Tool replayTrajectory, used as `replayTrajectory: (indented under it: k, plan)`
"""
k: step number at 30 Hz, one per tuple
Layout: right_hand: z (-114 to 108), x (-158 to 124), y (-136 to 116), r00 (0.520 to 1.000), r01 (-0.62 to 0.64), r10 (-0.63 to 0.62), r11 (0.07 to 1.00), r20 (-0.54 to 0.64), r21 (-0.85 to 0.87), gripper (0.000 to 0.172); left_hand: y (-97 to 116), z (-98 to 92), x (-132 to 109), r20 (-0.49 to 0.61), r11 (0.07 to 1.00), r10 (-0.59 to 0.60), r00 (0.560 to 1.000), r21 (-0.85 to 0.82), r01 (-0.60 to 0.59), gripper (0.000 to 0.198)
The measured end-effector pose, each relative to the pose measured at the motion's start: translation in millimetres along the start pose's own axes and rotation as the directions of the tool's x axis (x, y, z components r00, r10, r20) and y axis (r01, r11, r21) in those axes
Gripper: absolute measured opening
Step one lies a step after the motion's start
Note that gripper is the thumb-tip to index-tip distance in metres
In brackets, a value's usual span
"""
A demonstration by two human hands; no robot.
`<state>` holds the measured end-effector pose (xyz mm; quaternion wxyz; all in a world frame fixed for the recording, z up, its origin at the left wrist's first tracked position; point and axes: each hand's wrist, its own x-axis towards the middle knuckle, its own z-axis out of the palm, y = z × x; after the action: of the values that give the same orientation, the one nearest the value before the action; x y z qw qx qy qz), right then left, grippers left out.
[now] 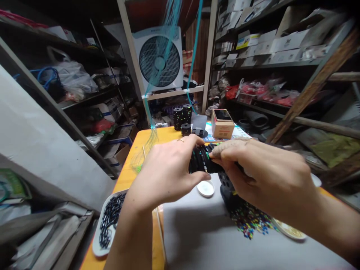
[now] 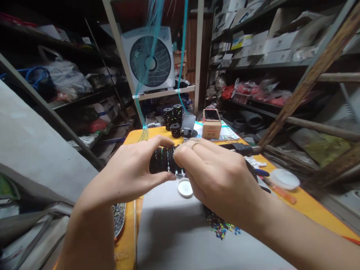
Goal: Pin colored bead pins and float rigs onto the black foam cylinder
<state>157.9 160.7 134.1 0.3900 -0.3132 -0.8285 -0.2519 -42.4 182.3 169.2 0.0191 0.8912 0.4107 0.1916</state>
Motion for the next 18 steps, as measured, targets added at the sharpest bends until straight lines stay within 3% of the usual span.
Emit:
replayTrajectory:
  k: [9, 12, 15, 18]
  plan:
    - [-3, -24, 2, 0.968, 0.246, -0.245, 0.969, 0.047, -0.015, 0.027, -2, 1.7, 0, -0.020, 1.000, 0.023, 1.000, 0.001, -0.023, 0.044]
    - [-9, -40, 2, 0.950, 0.272, -0.264, 0.962, 0.165, -0.030, 0.040, -2, 1.3, -1, -0.023, 0.999, 0.032, 0.999, -0.002, -0.033, 0.044]
    - [-17, -66, -3, 0.936, 0.238, -0.218, 0.971, 0.278, -0.038, 0.050, -2, 1.7, -1, -0.022, 0.999, 0.040, 0.999, -0.003, -0.040, 0.044]
    - [-21, -100, -12, 0.945, 0.012, -0.025, 0.999, 0.325, 0.043, 0.030, -1, 2.6, -2, -0.056, 0.999, 0.050, 0.997, -0.004, -0.050, 0.048]
